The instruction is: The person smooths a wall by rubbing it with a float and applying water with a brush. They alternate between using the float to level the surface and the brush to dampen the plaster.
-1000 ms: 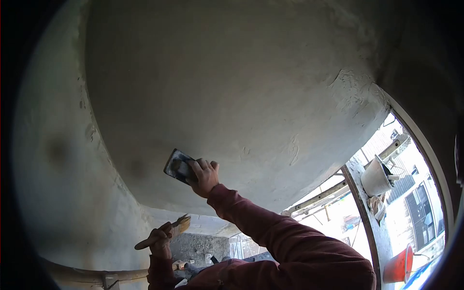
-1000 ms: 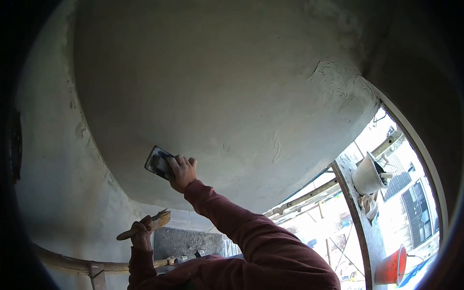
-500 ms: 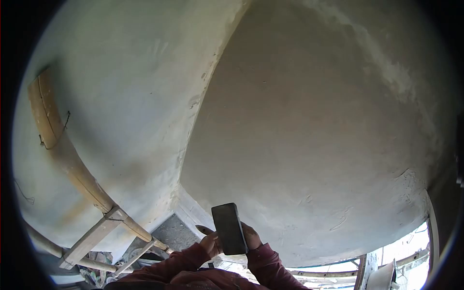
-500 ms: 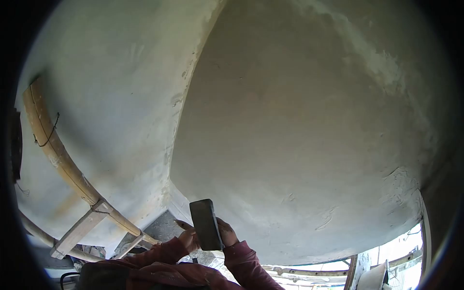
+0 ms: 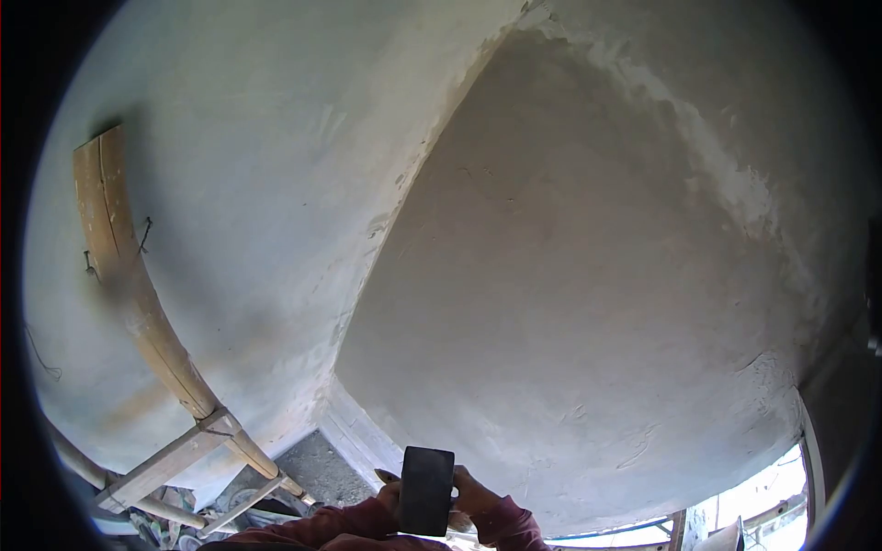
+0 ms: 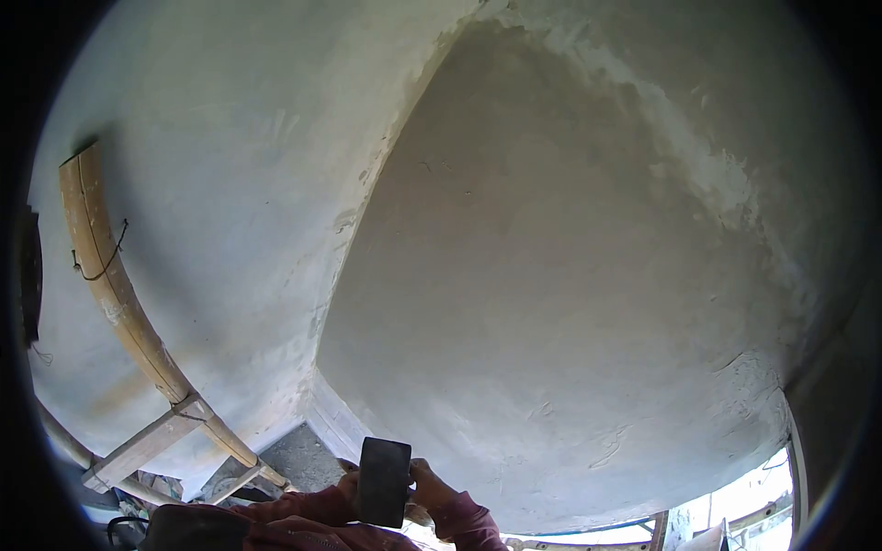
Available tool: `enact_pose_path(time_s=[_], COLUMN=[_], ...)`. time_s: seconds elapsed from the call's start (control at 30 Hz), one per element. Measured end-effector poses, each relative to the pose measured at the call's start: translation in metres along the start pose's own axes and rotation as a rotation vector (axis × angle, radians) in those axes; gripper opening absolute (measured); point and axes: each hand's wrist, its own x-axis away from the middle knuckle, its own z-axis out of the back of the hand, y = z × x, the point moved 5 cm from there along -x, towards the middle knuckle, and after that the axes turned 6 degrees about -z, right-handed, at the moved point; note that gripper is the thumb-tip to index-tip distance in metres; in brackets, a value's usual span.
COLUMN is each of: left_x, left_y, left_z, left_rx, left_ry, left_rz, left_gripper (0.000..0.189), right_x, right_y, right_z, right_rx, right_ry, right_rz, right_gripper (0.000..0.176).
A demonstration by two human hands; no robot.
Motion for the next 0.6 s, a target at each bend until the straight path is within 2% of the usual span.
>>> enact_pose_path(time_s=[0.03, 0.1, 0.17, 0.2, 0.27, 0.33, 0.37, 0.47, 0.57, 0.6], left_x=[0.003, 0.002, 0.002, 0.001, 0.006, -0.003, -0.008, -0.019, -0.015, -0.018], left_y=[-0.001, 0.002, 0.006, 0.005, 0.001, 0.009, 0.011, 0.008, -0.012, -0.014], left_z=[0.005, 0.011, 0.035, 0.033, 0.008, 0.006, 0.008, 0.030, 0.075, 0.103], left_rx=[-0.058, -0.117, -0.520, -0.524, -0.672, -0.660, -0.640, -0.566, -0.455, -0.442], left_ry=[0.028, 0.051, 0.143, 0.138, 0.359, 0.305, 0.258, 0.139, 0.057, 0.071], left_rz=[-0.036, -0.071, -0.114, -0.113, -0.064, -0.045, -0.021, 0.069, 0.170, 0.179], left_gripper=[0.038, 0.037, 0.033, 0.033, 0.037, 0.038, 0.039, 0.042, 0.046, 0.046], right_x=[0.000, -0.004, -0.005, -0.002, 0.009, 0.021, 0.019, 0.019, 0.047, 0.056], right_y=[-0.002, 0.011, 0.012, 0.003, -0.018, -0.026, -0.016, 0.026, 0.003, 0.005], right_z=[-0.001, -0.008, -0.009, -0.008, -0.005, -0.002, -0.002, -0.015, 0.010, 0.015], right_rx=[-0.028, -0.075, -0.122, -0.095, -0.062, 0.042, 0.044, 0.411, 0.227, 0.245], right_ry=[-0.029, -0.053, -0.078, -0.088, -0.092, -0.018, -0.010, 0.026, 0.060, 0.203], right_rz=[-0.088, -0.080, -0.073, -0.057, -0.035, -0.181, -0.180, -0.244, -0.283, -0.211], right_gripper=[0.067, 0.064, 0.061, 0.058, 0.055, 0.049, 0.049, 0.037, 0.029, 0.023])
